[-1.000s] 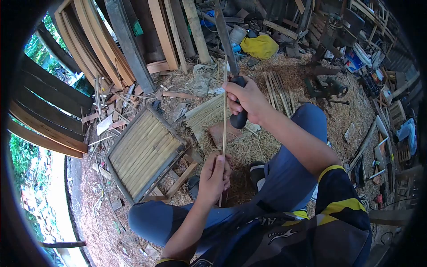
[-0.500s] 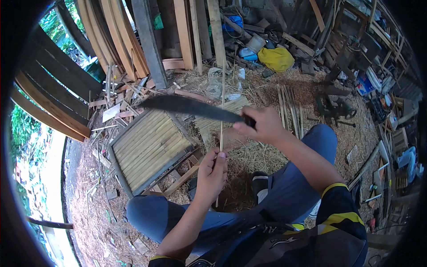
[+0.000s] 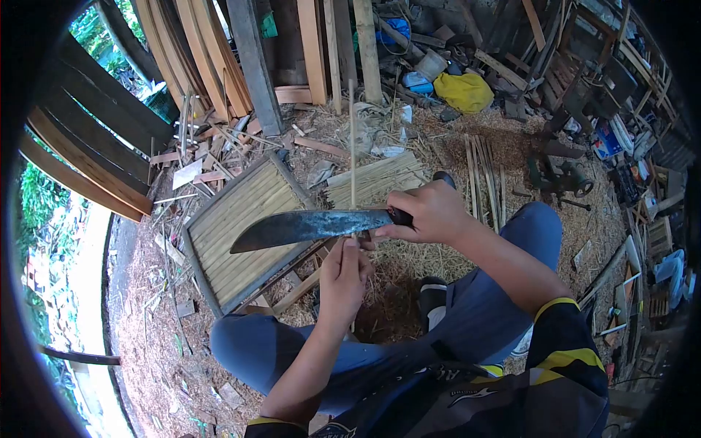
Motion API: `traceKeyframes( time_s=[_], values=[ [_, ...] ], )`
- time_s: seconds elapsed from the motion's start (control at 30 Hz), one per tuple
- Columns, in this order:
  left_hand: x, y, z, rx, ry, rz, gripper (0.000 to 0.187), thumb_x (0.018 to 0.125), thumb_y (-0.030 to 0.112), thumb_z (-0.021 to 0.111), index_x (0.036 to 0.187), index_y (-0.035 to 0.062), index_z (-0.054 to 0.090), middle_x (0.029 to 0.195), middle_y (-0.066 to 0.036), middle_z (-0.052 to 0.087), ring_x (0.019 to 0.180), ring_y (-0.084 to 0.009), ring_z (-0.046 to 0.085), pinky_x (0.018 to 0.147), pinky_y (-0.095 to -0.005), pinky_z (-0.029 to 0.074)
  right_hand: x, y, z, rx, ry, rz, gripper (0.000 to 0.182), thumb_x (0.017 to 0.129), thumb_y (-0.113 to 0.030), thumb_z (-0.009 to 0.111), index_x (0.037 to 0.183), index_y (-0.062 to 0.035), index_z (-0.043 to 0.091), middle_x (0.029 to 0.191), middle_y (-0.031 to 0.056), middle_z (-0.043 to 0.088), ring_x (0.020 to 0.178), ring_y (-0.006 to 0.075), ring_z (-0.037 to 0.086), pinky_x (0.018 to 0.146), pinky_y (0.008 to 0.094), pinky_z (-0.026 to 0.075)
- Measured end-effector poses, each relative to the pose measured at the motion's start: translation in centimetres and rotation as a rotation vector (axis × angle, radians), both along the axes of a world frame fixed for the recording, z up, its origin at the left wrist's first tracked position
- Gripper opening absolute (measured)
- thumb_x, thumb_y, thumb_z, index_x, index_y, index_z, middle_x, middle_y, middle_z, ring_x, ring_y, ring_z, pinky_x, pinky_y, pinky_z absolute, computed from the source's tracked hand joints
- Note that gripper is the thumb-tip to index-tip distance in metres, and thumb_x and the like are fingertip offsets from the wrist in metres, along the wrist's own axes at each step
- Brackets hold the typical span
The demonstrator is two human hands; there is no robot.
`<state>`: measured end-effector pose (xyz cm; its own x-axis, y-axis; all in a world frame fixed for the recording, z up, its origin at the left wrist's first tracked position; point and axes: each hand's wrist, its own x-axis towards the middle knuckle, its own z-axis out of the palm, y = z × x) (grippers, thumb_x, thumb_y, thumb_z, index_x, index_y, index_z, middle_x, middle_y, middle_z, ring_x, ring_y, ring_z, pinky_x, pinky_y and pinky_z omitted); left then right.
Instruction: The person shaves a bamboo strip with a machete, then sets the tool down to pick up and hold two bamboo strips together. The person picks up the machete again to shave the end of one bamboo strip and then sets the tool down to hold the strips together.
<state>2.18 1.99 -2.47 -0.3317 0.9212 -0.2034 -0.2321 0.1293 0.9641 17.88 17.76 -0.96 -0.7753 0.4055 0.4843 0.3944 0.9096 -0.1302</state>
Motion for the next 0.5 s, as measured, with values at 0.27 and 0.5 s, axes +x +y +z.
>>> traceKeyframes(
  time_s=[0.27,0.5],
  values=[
    [-0.1,-0.6,0.0,-0.012,0.09,-0.011,0.031,0.111,0.025,0.042,0.089,0.0061,0.054,0.066,0.006,0.042,0.056,-0.0023,0.037,0.049,-0.0216,0.03,0.0,1.3,-0.2,-0.023,-0.043,-0.017,0.056,0.087,-0.07,0.06,0.081,-0.0139,0.066,0.052,0.0079,0.056,0.051,0.0303,0.064,0.049,0.0416,0.049],
    [0.0,-0.7,-0.8,0.063,0.39,0.045,0.03,0.109,0.02,0.044,0.087,0.0033,0.055,0.063,0.001,0.047,0.057,-0.0075,0.045,0.053,-0.0276,0.037,0.6,0.5,0.1,-0.004,0.007,-0.006,0.051,0.087,-0.064,0.065,0.078,-0.0136,0.064,0.055,0.0088,0.057,0.051,0.03,0.063,0.048,0.0418,0.048]
  ],
)
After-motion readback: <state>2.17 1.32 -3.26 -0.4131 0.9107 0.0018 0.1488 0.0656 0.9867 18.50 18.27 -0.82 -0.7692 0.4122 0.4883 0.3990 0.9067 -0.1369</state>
